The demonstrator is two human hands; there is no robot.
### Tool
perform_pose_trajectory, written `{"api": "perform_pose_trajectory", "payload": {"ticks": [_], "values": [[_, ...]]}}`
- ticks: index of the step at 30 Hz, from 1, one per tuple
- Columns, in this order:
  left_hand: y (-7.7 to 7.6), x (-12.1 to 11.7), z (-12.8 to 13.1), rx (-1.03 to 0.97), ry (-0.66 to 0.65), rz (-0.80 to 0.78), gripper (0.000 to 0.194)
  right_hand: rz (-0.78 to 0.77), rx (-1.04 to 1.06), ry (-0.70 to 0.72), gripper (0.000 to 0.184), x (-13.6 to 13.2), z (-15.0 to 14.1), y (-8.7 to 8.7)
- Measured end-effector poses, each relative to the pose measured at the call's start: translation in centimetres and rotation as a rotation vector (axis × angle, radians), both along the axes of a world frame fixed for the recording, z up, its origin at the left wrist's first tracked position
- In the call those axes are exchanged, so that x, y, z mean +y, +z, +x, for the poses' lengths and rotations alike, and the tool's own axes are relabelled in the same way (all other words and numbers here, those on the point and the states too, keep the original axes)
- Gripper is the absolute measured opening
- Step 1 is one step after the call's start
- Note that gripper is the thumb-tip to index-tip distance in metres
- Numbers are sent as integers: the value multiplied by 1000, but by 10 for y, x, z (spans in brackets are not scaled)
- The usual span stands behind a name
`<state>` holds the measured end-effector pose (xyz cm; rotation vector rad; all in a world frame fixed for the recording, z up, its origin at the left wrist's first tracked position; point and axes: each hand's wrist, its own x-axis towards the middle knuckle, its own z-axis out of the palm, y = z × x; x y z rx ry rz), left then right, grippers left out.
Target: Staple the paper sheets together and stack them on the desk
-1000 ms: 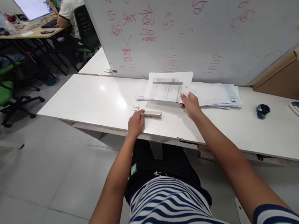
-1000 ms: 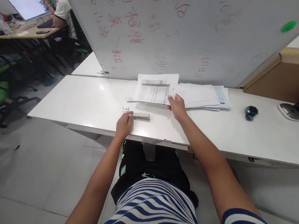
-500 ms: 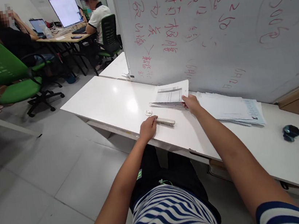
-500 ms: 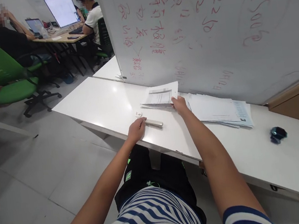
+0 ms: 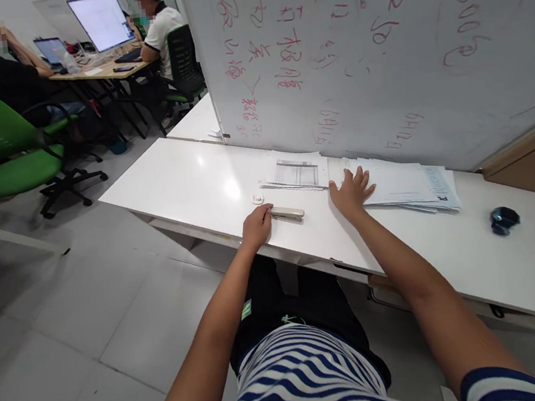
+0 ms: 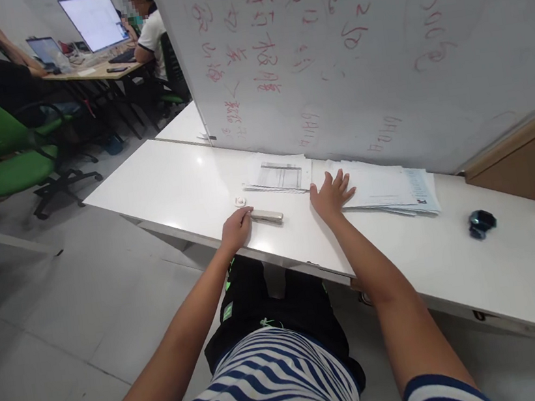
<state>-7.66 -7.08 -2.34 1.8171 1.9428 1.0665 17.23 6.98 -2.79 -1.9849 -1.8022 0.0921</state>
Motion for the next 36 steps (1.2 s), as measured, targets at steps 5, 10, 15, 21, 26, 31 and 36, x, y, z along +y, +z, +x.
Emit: {"api": "perform_pose_trajectory", "payload": {"ticks": [5,10,15,21,26,31,36], "values": [[-3,2,-1,10,10,25,29,-56,-120,-10,61,-23,48,3],[-3,3,-1,18,15,39,30,-223,-251,113,60,-32,76,16],[0,1,0,17,21,30,31,-233,-309,269,55,-38,86,25],[1,0,0,22,27,9,32,-208,-227,338,43,-44,94,31],[1,1,-1,13,23,9,32,-140,-169,197,43,-44,97,41],[0,1,-1,21,33,6,32,-39,-152,123,40,-40,99,42],[-1,1,0,28,24,23,33,-68,-153,150,38,-40,99,30]]}}
